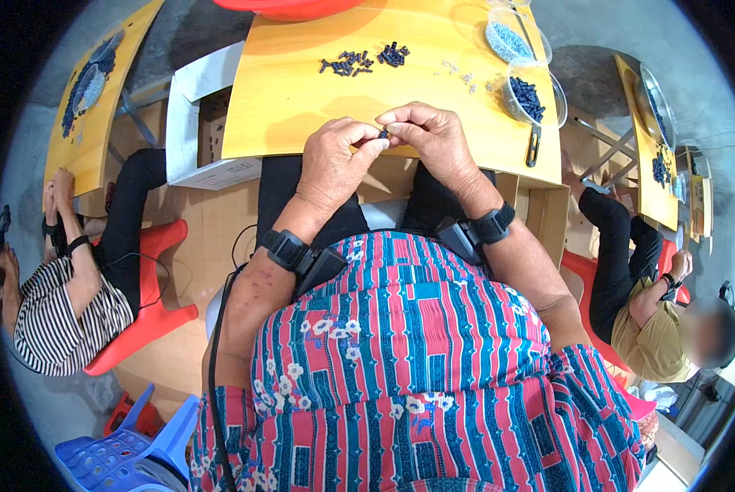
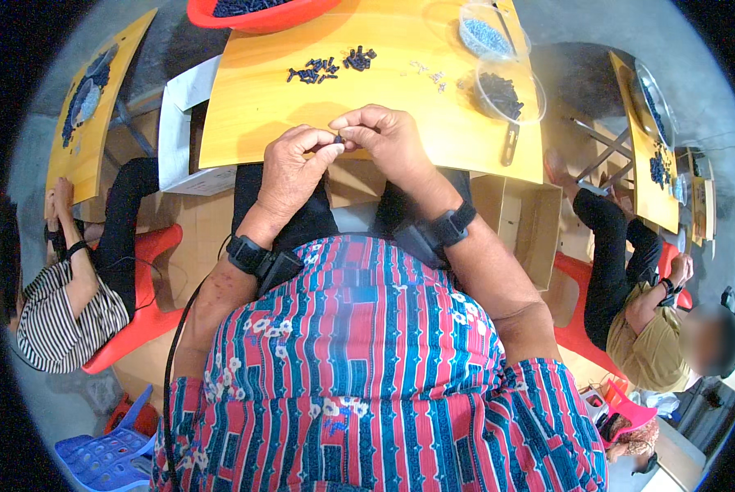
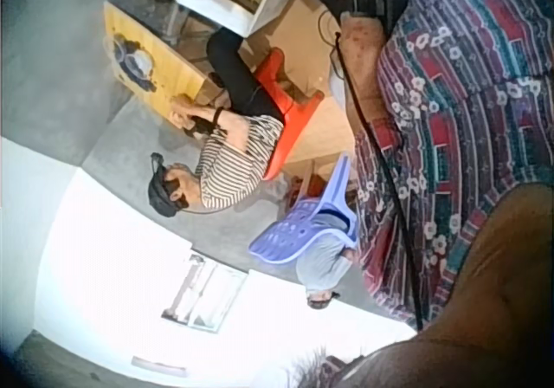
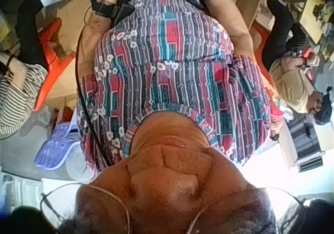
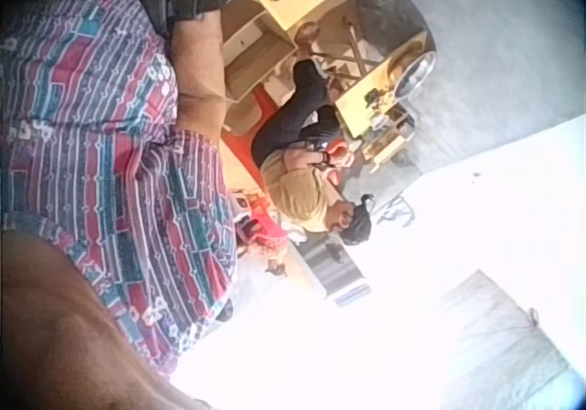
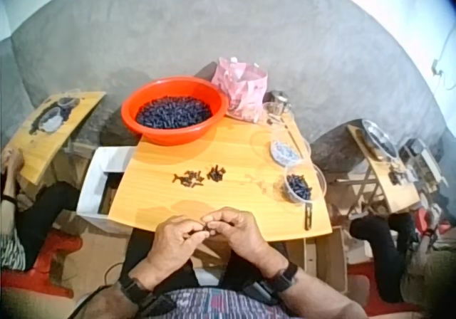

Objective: Assembling small black plastic caps onto tiny white components manually.

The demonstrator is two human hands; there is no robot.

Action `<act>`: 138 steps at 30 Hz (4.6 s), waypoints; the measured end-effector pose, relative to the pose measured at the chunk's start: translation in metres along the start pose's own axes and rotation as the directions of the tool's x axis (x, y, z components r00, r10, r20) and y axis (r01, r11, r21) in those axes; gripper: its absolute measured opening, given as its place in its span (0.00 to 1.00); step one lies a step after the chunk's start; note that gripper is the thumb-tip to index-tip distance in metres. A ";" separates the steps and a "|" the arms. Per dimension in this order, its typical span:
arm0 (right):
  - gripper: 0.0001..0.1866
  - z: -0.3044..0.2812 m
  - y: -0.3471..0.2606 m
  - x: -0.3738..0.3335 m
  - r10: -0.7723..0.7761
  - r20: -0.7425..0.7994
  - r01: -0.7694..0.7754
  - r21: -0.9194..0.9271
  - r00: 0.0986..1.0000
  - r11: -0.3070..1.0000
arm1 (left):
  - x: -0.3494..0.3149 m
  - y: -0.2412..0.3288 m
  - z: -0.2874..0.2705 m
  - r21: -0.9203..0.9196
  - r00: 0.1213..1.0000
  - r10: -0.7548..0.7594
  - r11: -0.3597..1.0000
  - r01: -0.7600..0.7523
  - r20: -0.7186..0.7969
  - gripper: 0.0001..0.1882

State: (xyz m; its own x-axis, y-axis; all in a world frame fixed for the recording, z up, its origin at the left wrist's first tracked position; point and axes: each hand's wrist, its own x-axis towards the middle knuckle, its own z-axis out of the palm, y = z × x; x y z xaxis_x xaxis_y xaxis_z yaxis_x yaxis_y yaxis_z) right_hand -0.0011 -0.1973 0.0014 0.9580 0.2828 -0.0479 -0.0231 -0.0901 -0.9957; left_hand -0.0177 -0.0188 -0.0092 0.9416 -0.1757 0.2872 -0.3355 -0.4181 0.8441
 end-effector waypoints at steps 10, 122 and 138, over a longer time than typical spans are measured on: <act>0.10 0.006 0.001 0.001 -0.171 -0.047 0.155 -0.236 0.984 0.959 | 0.002 -0.001 0.002 -0.045 1.000 -0.022 0.999 0.021 -0.011 0.05; 0.03 -0.024 0.005 0.004 0.409 0.140 -0.416 0.022 0.902 0.909 | 0.006 -0.011 0.015 0.244 0.997 0.066 0.967 -0.075 0.045 0.06; 0.14 -0.019 0.003 -0.003 0.200 0.221 -0.242 0.182 0.954 0.953 | 0.011 -0.007 -0.005 -0.199 0.956 -0.207 0.948 0.248 0.207 0.07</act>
State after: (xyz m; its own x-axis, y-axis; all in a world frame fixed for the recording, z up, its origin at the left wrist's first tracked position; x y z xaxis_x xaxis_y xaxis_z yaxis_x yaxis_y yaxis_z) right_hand 0.0016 -0.2162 -0.0002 0.8463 0.4633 -0.2628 -0.3064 0.0198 -0.9517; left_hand -0.0050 -0.0135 -0.0093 0.9640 -0.2659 0.0067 -0.0790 -0.2622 0.9618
